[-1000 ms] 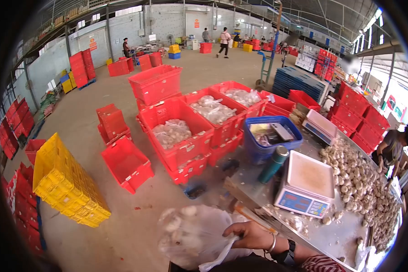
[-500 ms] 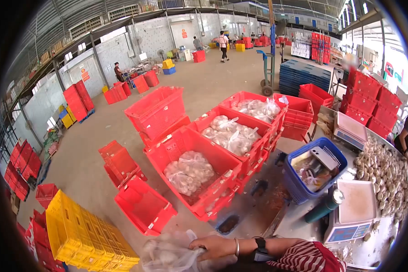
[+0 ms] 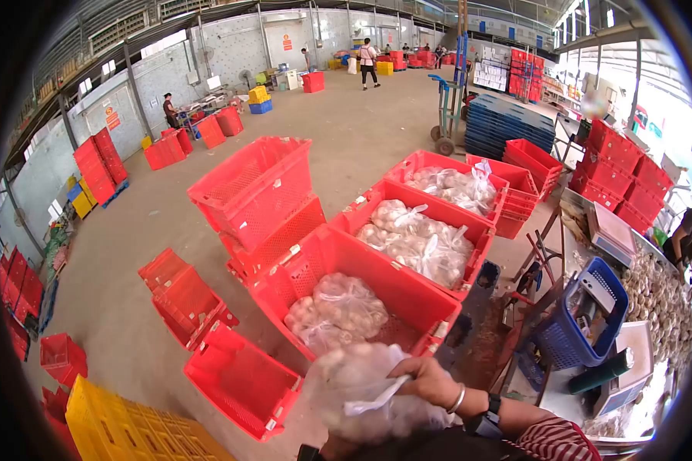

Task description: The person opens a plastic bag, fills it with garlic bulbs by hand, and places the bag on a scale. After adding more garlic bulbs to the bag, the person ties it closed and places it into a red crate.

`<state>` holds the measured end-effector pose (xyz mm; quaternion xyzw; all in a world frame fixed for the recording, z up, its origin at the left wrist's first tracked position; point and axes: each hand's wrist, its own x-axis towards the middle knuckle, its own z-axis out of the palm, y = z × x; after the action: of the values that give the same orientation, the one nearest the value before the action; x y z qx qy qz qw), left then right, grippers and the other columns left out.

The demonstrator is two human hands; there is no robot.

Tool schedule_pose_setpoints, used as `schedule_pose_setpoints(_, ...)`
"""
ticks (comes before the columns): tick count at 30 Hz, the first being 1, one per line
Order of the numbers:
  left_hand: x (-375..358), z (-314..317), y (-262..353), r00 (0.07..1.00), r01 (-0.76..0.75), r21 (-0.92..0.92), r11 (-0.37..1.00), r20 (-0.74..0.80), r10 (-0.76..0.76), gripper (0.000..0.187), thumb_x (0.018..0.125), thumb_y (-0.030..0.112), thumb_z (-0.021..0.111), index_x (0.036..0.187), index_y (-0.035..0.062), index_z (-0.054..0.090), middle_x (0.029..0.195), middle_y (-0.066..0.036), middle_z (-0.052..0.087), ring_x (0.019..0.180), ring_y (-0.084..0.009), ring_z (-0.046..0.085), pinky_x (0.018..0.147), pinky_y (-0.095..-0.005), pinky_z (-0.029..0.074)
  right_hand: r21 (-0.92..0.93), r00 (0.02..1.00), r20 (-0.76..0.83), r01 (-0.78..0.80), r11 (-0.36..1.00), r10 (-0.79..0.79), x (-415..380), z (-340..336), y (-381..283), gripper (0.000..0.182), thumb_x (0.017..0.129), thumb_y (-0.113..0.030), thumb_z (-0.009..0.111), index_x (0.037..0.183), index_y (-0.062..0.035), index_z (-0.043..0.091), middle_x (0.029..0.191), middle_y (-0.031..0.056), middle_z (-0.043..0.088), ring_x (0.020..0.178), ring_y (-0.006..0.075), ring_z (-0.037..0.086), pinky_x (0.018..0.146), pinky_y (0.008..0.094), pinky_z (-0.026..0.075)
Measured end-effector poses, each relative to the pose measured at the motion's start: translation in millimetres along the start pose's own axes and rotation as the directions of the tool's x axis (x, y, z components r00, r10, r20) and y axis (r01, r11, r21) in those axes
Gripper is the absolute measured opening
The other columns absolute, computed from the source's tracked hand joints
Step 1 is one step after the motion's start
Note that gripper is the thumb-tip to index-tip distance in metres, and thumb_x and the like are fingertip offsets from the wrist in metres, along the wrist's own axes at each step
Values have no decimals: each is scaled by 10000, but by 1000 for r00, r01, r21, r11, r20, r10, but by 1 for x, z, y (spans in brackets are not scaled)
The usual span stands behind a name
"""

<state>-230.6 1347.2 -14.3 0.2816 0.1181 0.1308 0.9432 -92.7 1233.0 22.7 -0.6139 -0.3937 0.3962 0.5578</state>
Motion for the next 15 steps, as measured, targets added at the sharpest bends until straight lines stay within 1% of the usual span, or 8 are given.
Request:
schedule_pose_setpoints(4, 35, -10, 80, 993, -100, -5, 995, 61, 100, 507, 968, 368, 437, 1384, 91, 354, 1349, -45, 464, 1197, -223, 477, 983, -382, 422, -21, 961, -274, 28, 999, -33, 80, 3, -35, 236, 638, 116, 715, 843, 5, 678, 845, 32, 669, 779, 101, 615, 725, 258, 514)
schedule_pose_setpoints(6, 61, -24, 113, 987, -156, -32, 987, 30, 157, 507, 968, 363, 439, 1385, 89, 352, 1353, -46, 463, 1200, -227, 478, 986, -386, 423, -192, 941, -320, 55, 980, -115, 115, -2, -55, 230, 632, 122, 704, 820, -1, 659, 803, 23, 662, 755, 106, 617, 697, 252, 512)
schedule_pose_setpoints(7, 82, -147, 81, 1000, -1, 65, 998, -23, 2, 431, 1019, 360, 309, 1336, 83, 403, 1241, -19, 504, 1119, -199, 495, 996, -327, 398, -195, 939, -342, -39, 980, -31, 128, -9, -54, 194, 651, 101, 710, 817, 10, 669, 831, 40, 670, 781, 117, 621, 735, 258, 514)
schedule_pose_setpoints(8, 85, -170, 91, 982, 131, -363, 923, -82, -171, 450, 957, 313, 449, 1326, 55, 438, 1287, -90, 522, 1174, -229, 505, 1001, -388, 417, -2, 920, -383, -95, 995, 87, 140, -2, -66, 210, 666, 114, 686, 843, 6, 653, 836, 37, 663, 787, 107, 614, 721, 248, 507)
schedule_pose_setpoints(9, 91, -231, 94, 883, 170, -474, 864, 463, 80, 414, 957, 332, 446, 1247, 45, 512, 1227, -100, 571, 1123, -235, 544, 948, -382, 442, 52, 920, -377, -94, 994, 106, 152, -2, -60, 238, 667, 130, 668, 869, 8, 637, 831, 29, 650, 781, 95, 605, 706, 231, 498)
schedule_pose_setpoints(10, 70, -195, 139, 990, 81, 111, 991, -126, -67, 378, 952, 333, 454, 1176, 42, 547, 1120, -101, 624, 1035, -227, 591, 878, -362, 460, 30, 927, -355, -118, 993, 121, 163, -4, -52, 232, 671, 127, 666, 869, 11, 633, 828, 27, 647, 767, 92, 600, 699, 228, 492)
schedule_pose_setpoints(12, 47, -243, 149, 933, 163, 25, 986, -328, -146, 348, 945, 337, 465, 1099, 44, 572, 1061, -100, 641, 1019, -232, 601, 868, -360, 460, 3, 934, -325, -153, 988, 146, 188, -6, -37, 226, 675, 124, 664, 869, 14, 630, 824, 26, 643, 753, 90, 594, 693, 225, 485)
schedule_pose_setpoints(15, 5, -287, 144, 674, 355, 64, 932, -709, -208, 334, 904, 372, 518, 923, 53, 617, 916, -82, 668, 957, -243, 630, 819, -352, 474, -119, 923, -350, -213, 970, 160, 216, -4, -1, 215, 676, 117, 666, 863, 17, 633, 813, 19, 638, 724, 85, 581, 667, 225, 476)
